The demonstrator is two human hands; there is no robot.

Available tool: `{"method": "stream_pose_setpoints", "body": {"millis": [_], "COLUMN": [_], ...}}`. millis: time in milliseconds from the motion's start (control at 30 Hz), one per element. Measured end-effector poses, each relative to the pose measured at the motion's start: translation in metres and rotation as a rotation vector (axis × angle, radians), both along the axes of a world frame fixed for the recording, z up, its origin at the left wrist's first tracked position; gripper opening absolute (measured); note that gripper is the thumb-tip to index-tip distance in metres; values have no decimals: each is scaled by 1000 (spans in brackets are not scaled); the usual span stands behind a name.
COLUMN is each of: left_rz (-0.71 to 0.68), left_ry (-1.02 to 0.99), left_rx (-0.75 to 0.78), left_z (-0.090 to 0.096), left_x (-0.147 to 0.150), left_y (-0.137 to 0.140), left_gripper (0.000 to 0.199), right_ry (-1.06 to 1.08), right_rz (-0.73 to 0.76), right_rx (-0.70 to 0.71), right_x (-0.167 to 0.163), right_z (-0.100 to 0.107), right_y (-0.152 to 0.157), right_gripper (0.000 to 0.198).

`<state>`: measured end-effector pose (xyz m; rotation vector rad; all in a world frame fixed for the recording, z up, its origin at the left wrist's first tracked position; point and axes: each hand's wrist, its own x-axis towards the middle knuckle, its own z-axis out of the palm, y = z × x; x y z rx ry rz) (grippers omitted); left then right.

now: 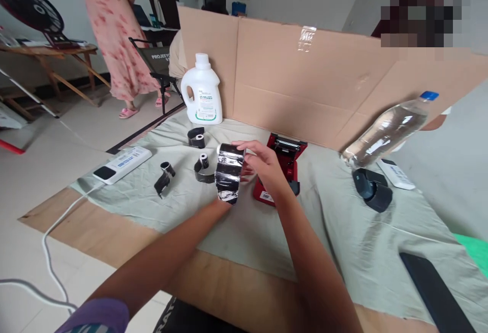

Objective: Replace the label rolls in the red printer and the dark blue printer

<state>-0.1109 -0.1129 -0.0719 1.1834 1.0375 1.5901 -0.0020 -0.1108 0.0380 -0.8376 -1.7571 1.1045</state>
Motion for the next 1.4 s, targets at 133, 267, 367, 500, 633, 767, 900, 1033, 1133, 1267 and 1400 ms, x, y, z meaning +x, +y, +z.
{"method": "stream_pose_setpoints", "body": {"millis": [133,267,367,500,633,767,900,1033,1133,1267,1400], "left_rz": [-115,-195,-68,94,285,385,407,261,38,-178,-269], "left_ry": [-256,-119,60,302,488,543,603,607,444,296,208], "left_rx": [-78,-14,91,180,163,100,79,71,32,-97,-228], "left_z": [7,15,18,19,26,34,38,37,37,33,26], "left_x": [-8,-8,-2,5,7,5,1,3,12,30,42], "left_y": [1,-9,-17,-25,-31,-35,-34,-35,-44,-60,-68], "left_gripper": [55,70,71,76,73,56,56,72,66,59,62], "right_ry": [25,-9,-72,-108,-206,-330,-387,-472,-564,-725,-923], "right_rz": [-113,-56,-25,-14,-73,-146,-163,-253,-299,-256,-316], "right_rx": [-23,-61,-50,-57,-14,100,145,179,117,80,104], "right_x": [38,56,61,54,38,23,25,60,91,101,92], "right_z": [4,7,8,3,-2,-3,2,12,9,-5,-12], "right_y": [3,7,8,6,-3,-14,-15,3,22,36,36], "right_gripper": [7,20,21,19,21,18,19,19,22,25,32]}}
